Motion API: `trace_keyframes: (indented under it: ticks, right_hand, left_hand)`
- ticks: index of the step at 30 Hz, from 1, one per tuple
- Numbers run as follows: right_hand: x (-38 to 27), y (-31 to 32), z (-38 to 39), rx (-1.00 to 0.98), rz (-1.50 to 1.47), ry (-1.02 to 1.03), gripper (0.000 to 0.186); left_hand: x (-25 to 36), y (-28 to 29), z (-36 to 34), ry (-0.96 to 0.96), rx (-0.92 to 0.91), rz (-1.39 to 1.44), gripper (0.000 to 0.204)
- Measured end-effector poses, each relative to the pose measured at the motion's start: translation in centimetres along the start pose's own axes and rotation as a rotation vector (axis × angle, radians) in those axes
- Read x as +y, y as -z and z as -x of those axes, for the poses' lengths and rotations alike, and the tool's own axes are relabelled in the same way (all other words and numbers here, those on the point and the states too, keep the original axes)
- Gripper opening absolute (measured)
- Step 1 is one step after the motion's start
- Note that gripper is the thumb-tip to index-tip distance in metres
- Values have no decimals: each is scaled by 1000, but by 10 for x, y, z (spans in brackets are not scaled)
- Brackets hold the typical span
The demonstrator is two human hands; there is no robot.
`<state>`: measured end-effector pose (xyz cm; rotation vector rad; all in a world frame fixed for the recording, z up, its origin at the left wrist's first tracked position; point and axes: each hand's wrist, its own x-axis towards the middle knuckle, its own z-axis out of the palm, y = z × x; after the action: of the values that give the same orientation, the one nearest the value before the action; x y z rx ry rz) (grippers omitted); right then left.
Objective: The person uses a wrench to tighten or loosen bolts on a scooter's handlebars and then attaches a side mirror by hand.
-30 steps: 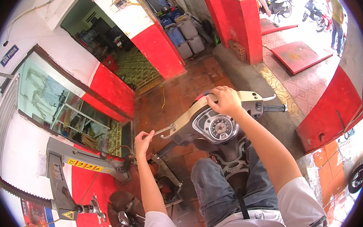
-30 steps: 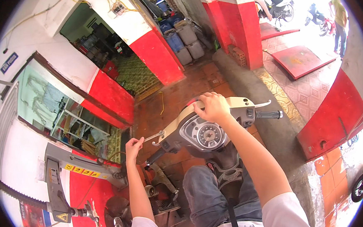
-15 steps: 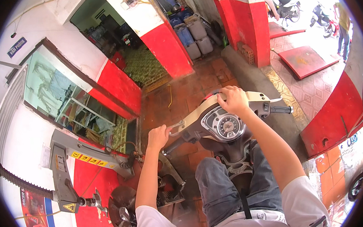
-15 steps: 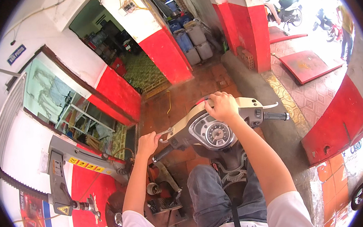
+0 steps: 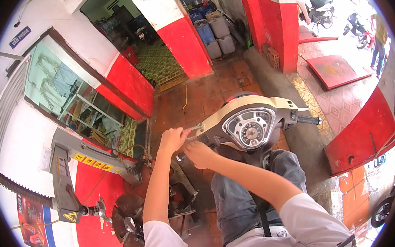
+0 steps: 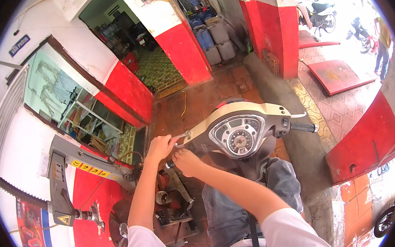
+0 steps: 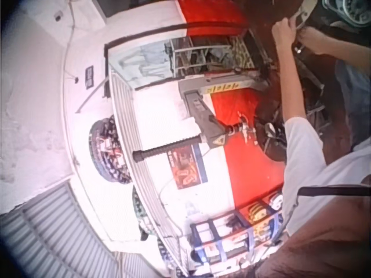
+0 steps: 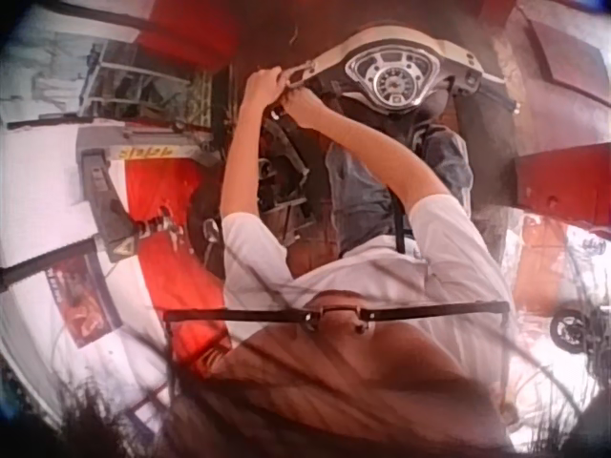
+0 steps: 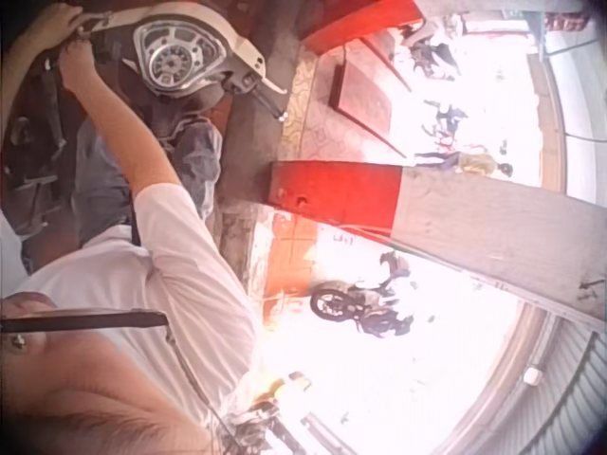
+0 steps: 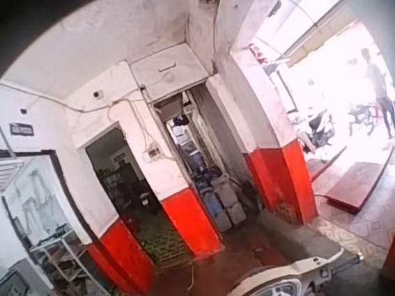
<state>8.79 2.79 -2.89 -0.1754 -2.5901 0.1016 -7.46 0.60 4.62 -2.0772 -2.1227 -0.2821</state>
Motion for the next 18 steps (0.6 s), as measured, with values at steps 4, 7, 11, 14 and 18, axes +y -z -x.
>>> trace_keyframes:
  ticks: [4, 7, 11, 14, 18]
  right_hand:
    - [-3, -27, -42, -345, -4, -274, 31]
    - [-9, -20, -55, -503, -13, -293, 38]
    - [-19, -18, -48, -291, 183, -289, 36]
    - [-13, -20, -51, -468, 99, -328, 35]
    - [-10, -27, -47, -390, 55, -350, 27]
  left_hand:
    - [4, 5, 0, 56, -61, 40, 53]
    - [2, 9, 7, 84, -66, 18, 57]
    - [0, 7, 9, 122, -81, 38, 60]
    - [3, 5, 6, 141, -117, 73, 63]
    - [7, 4, 4, 151, -120, 32, 64]
